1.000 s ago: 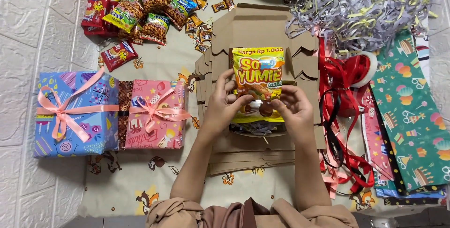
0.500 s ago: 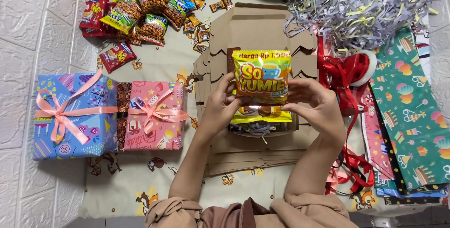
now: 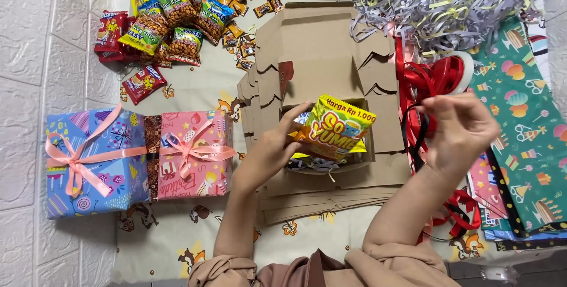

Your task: Folding a cardboard gift box, filling it with shredded paper, and packing it with various snack packets.

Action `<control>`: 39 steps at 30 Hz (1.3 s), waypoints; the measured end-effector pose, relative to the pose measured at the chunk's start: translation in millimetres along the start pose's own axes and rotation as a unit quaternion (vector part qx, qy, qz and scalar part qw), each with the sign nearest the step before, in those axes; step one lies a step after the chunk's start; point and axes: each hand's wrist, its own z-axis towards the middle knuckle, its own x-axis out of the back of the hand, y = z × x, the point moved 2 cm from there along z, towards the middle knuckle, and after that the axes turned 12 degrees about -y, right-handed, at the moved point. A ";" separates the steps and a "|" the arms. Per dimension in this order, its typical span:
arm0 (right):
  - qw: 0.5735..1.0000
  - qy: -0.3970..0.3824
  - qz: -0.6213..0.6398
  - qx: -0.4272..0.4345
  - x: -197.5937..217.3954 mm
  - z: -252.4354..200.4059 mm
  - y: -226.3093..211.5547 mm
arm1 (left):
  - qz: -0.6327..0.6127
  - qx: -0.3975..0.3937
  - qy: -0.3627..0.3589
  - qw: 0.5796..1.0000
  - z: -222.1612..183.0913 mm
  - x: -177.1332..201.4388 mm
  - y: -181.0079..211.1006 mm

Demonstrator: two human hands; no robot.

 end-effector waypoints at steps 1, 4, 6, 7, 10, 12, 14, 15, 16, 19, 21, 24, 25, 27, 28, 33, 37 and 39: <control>1.000 0.000 0.001 0.000 2.1 -1.0 -5.4 | 0.001 0.000 0.000 1.000 3.7 -2.7 -3.3; 0.994 -0.044 -0.090 -0.033 -1.7 -7.3 -18.4 | 0.072 0.004 0.069 0.995 6.4 -9.6 -6.1; 0.985 -0.145 -0.082 -0.045 -19.4 -5.4 -24.3 | 0.069 -0.027 0.041 0.996 9.0 -11.9 3.8; 0.985 -0.144 -0.084 -0.046 -25.0 -2.7 -19.5 | 0.067 -0.027 0.039 0.997 11.0 -16.1 1.4; 0.964 -0.232 -0.124 0.027 -48.4 1.1 -12.3 | 0.091 -0.059 -0.006 0.994 15.2 -26.6 -2.0; 0.954 -0.255 -0.157 -0.028 -61.3 -0.9 -12.0 | 0.094 -0.074 -0.016 0.993 17.3 -32.2 -0.3; 0.960 -0.222 -0.172 -0.004 -56.1 1.8 -6.4 | 0.086 -0.070 -0.012 0.994 18.1 -34.1 2.6; 0.964 -0.187 -0.188 0.023 -52.9 3.5 -4.6 | 0.079 -0.070 -0.008 0.994 18.8 -34.8 4.4; 0.964 -0.188 -0.188 0.023 -52.9 1.7 0.0 | 0.078 -0.069 -0.007 0.995 19.1 -34.8 3.7; 0.968 -0.152 -0.199 0.031 -53.6 -0.7 6.3 | 0.056 -0.068 -0.003 0.996 20.4 -34.2 0.8; 0.956 -0.153 -0.232 0.096 -62.3 1.9 0.2 | 0.043 -0.066 0.039 0.996 19.5 -29.9 -3.6; 0.946 -0.203 -0.236 0.091 -75.4 3.5 -19.4 | -0.049 -0.061 0.130 0.988 16.2 -23.0 -4.3; 0.946 -0.206 -0.234 0.090 -76.0 2.2 -17.2 | -0.050 -0.059 0.132 0.988 16.1 -24.2 -5.2; 0.954 -0.274 -0.123 -0.020 -78.3 0.5 -8.7 | -0.273 -0.044 0.148 0.949 17.9 -25.7 -10.2; 0.953 -0.275 -0.124 -0.020 -76.3 -0.3 -8.0 | -0.274 -0.044 0.149 0.949 17.1 -22.7 -9.8; 0.922 -0.321 -0.165 -0.142 -63.9 3.1 -6.3 | -0.137 0.007 0.054 0.989 9.8 5.5 6.7; 0.878 -0.358 -0.265 -0.175 -77.6 0.1 -5.6 | -0.068 0.031 0.167 0.983 7.3 15.1 -6.9; 0.846 -0.403 -0.276 -0.215 -87.8 -1.3 0.1 | 0.068 0.075 0.174 0.979 7.4 13.8 -17.8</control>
